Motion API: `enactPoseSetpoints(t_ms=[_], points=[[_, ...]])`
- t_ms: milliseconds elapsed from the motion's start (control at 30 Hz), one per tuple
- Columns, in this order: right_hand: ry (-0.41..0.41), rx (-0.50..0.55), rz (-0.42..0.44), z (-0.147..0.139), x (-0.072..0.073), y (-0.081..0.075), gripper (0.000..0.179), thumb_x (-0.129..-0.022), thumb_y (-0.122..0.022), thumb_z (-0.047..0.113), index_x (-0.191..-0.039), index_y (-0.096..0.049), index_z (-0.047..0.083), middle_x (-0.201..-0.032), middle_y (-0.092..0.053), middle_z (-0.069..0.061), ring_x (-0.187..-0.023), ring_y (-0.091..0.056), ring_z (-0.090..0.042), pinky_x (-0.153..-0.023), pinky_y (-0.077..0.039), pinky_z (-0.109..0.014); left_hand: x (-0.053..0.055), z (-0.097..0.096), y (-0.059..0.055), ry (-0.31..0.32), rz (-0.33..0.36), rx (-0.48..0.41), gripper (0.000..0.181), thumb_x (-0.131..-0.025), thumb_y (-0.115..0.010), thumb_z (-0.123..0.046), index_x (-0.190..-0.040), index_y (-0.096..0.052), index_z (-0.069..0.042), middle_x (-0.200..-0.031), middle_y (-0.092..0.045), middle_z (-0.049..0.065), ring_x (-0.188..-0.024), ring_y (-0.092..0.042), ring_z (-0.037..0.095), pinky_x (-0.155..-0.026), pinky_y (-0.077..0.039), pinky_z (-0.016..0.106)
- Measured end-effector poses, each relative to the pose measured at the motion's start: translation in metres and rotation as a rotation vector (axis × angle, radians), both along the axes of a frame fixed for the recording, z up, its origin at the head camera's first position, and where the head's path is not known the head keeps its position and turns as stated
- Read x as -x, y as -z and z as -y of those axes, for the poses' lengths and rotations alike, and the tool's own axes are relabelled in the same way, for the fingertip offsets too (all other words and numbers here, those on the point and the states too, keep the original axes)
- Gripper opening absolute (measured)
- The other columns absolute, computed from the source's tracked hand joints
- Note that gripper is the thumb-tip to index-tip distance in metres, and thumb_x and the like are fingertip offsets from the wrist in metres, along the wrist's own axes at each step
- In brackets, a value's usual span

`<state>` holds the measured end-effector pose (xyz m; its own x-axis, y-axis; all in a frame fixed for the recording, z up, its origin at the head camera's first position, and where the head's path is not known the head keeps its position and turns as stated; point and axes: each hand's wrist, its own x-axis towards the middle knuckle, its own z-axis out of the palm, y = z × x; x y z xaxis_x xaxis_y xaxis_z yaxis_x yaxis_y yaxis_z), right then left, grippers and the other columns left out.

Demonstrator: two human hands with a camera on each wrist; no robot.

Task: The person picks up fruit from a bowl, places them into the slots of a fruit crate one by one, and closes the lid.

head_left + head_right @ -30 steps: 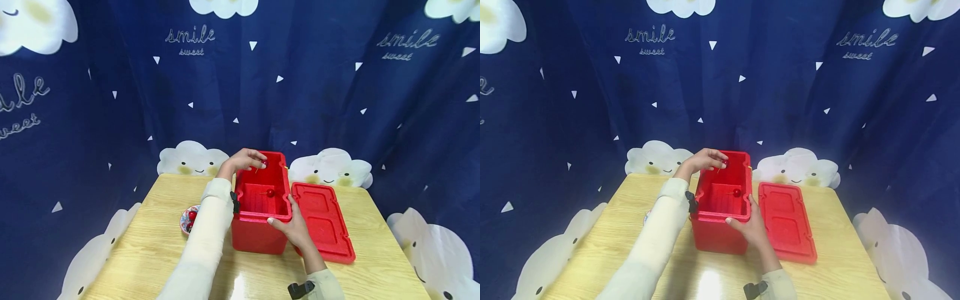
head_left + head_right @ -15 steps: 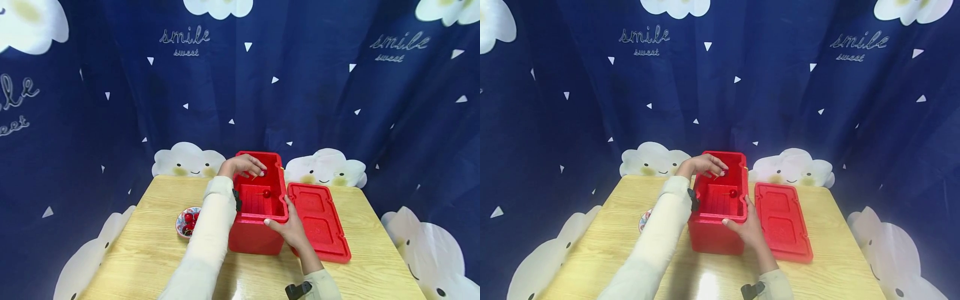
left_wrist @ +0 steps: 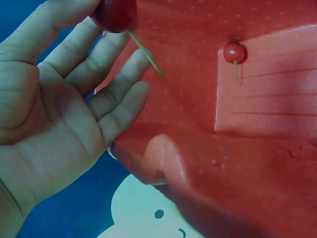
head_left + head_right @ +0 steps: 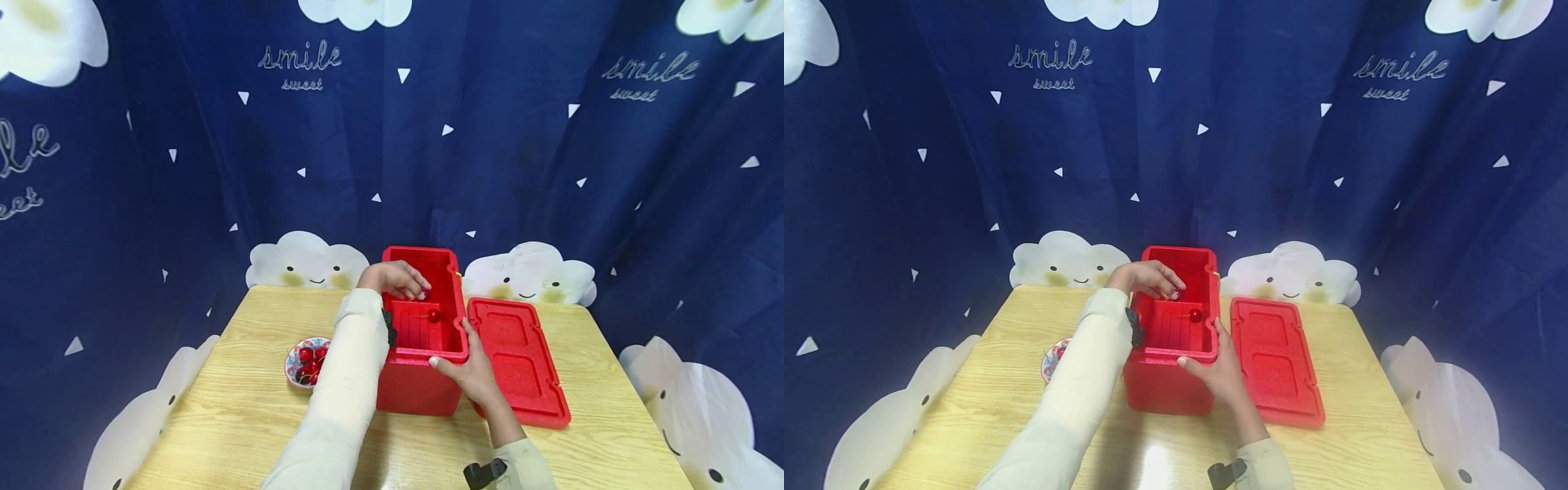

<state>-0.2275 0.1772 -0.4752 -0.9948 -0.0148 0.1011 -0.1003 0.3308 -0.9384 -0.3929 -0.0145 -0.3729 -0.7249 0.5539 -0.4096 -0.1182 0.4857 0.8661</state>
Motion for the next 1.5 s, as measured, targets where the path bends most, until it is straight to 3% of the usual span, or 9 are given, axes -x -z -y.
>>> enactPoseSetpoints(t_ms=[267, 433, 567, 833, 1133, 1367, 1500], points=[[-0.008, 0.011, 0.009, 0.001, 0.0, -0.001, 0.103, -0.07, -0.081, 0.03, -0.148, -0.015, 0.016, -0.14, -0.034, -0.015, -0.12, -0.041, -0.034, -0.089, -0.044, -0.044, -0.004, 0.005, -0.002, -0.044, -0.018, -0.003, 0.029, -0.076, -0.074, -0.008, -0.105, -0.069, -0.005, -0.082, -0.065, 0.007, -0.074, -0.058, 0.019, -0.08, -0.049, 0.034], [-0.028, 0.05, 0.054, 0.0, -0.003, -0.01, 0.104, -0.071, -0.081, 0.025, -0.148, -0.013, 0.016, -0.141, -0.033, -0.015, -0.122, -0.038, -0.036, -0.09, -0.043, -0.045, -0.01, 0.004, -0.013, 0.014, -0.122, 0.036, 0.032, -0.075, -0.075, -0.015, -0.106, -0.069, -0.009, -0.093, -0.065, 0.005, -0.085, -0.059, 0.021, -0.08, -0.049, 0.037], [-0.035, 0.046, 0.054, 0.004, -0.012, -0.026, 0.101, -0.073, -0.079, 0.021, -0.148, -0.012, 0.009, -0.139, -0.034, -0.019, -0.12, -0.04, -0.036, -0.089, -0.044, -0.044, -0.017, 0.003, -0.024, 0.07, -0.222, 0.055, 0.034, -0.076, -0.074, -0.017, -0.108, -0.068, -0.009, -0.098, -0.066, 0.003, -0.097, -0.058, 0.024, -0.081, -0.048, 0.036], [-0.04, 0.039, 0.051, 0.007, -0.016, -0.035, 0.101, -0.074, -0.078, 0.021, -0.148, -0.011, 0.009, -0.14, -0.032, -0.02, -0.122, -0.038, -0.038, -0.089, -0.044, -0.045, -0.033, 0.007, -0.039, 0.102, -0.335, 0.047, 0.039, -0.074, -0.074, -0.017, -0.111, -0.066, -0.009, -0.1, -0.066, 0.0, -0.096, -0.058, 0.017, -0.08, -0.047, 0.033], [-0.037, 0.036, 0.051, 0.007, -0.015, -0.035, 0.101, -0.073, -0.079, 0.021, -0.148, -0.012, 0.009, -0.14, -0.033, -0.023, -0.119, -0.041, -0.036, -0.088, -0.045, -0.045, -0.052, 0.018, -0.034, 0.049, -0.499, -0.031, 0.039, -0.074, -0.075, -0.009, -0.111, -0.065, -0.005, -0.105, -0.064, 0.009, -0.094, -0.06, 0.018, -0.075, -0.051, 0.028], [-0.034, 0.046, 0.07, 0.004, -0.008, -0.023, 0.105, -0.071, -0.081, 0.026, -0.149, -0.012, 0.013, -0.14, -0.033, -0.017, -0.12, -0.04, -0.034, -0.087, -0.046, -0.044, -0.065, 0.025, -0.026, 0.031, -0.525, -0.01, 0.041, -0.073, -0.076, -0.009, -0.112, -0.064, -0.006, -0.107, -0.063, 0.01, -0.095, -0.059, 0.019, -0.073, -0.051, 0.028], [-0.044, 0.054, 0.07, 0.007, -0.015, -0.036, 0.102, -0.073, -0.079, 0.022, -0.148, -0.011, 0.01, -0.14, -0.033, -0.019, -0.12, -0.04, -0.037, -0.088, -0.045, -0.045, -0.072, 0.03, -0.023, 0.02, -0.542, -0.024, 0.041, -0.074, -0.076, -0.011, -0.113, -0.063, -0.006, -0.108, -0.063, 0.011, -0.095, -0.059, 0.02, -0.073, -0.051, 0.029]])
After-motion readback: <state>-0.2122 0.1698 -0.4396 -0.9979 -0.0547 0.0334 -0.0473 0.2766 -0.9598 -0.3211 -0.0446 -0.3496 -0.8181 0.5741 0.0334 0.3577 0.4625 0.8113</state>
